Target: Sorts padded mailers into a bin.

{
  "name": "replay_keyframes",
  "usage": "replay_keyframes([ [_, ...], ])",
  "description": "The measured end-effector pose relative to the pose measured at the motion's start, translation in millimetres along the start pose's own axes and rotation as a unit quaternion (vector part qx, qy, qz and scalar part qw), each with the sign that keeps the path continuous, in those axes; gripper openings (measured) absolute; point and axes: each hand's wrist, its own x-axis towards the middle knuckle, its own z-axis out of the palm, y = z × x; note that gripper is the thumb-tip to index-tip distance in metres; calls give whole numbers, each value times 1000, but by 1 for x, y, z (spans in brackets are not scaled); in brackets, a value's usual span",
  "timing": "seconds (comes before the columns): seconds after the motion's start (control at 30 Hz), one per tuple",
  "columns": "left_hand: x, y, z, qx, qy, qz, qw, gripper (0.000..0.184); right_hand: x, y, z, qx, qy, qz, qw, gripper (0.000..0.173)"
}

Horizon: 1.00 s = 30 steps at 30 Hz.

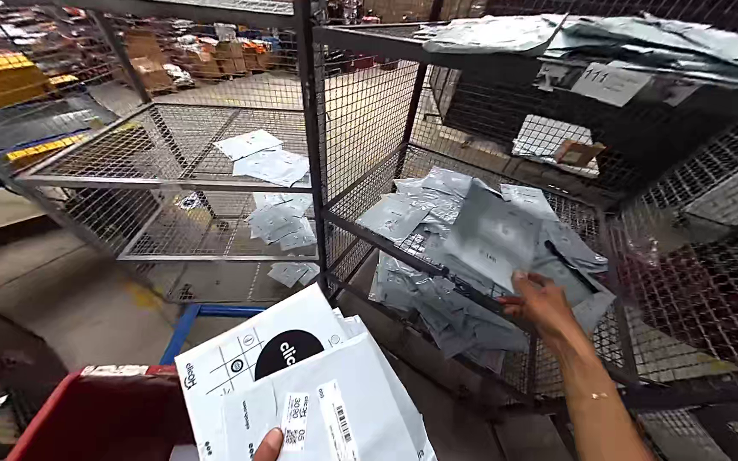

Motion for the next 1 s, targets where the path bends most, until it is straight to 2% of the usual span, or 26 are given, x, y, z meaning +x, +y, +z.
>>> replay_keyframes([
  [0.07, 6, 5, -5, -5, 10, 4, 1000, 36, -7, 4, 19, -84, -2, -62, 995, 71],
  [0.1, 9, 6, -5, -10, 15, 5, 1000, 38, -26, -6, 35, -90, -29, -98, 991, 67],
  [0.17, 10, 7, -5, -8, 33, -5, 999, 42, -84, -29, 76, -42, -161, -115, 979, 57],
  [0.23, 7, 9, -1, -2, 68, -37, 997, 45, -140, -43, 115, 3, -315, -75, 946, 67],
  [0.27, 8, 10, 0, -8, 80, -49, 996, 43, -161, -47, 132, 3, -357, -62, 932, 72],
  [0.3, 11, 12, 1, -23, 91, -57, 994, 37, -174, -49, 145, -6, -374, -60, 925, 67],
  [0.37, 17, 14, -1, -59, 101, -65, 991, 24, -180, -47, 161, -19, -357, -80, 930, 44],
  [0.4, 20, 15, -3, -73, 103, -67, 990, 26, -178, -46, 163, -16, -346, -87, 934, 35],
  [0.53, 23, 13, -11, -107, 104, -72, 986, 32, -171, -41, 165, -42, -290, -145, 945, 19],
  [0.63, 24, 13, -13, -110, 107, -79, 985, 29, -176, -37, 168, -54, -231, -191, 953, 20],
  [0.67, 23, 14, -13, -113, 106, -84, 984, 26, -179, -37, 168, -60, -220, -203, 952, 26],
  [0.73, 23, 14, -15, -117, 103, -89, 984, 26, -186, -43, 169, -53, -240, -186, 951, 51],
  [0.8, 24, 13, -16, -114, 100, -88, 984, 27, -190, -52, 171, -28, -274, -128, 953, 67],
  [0.9, 24, 13, -15, -106, 96, -90, 986, 29, -189, -53, 171, -2, -284, -83, 955, 67],
  [1.0, 22, 15, -12, -101, 86, -84, 988, 30, -192, -48, 173, -6, -282, -71, 957, 61],
])
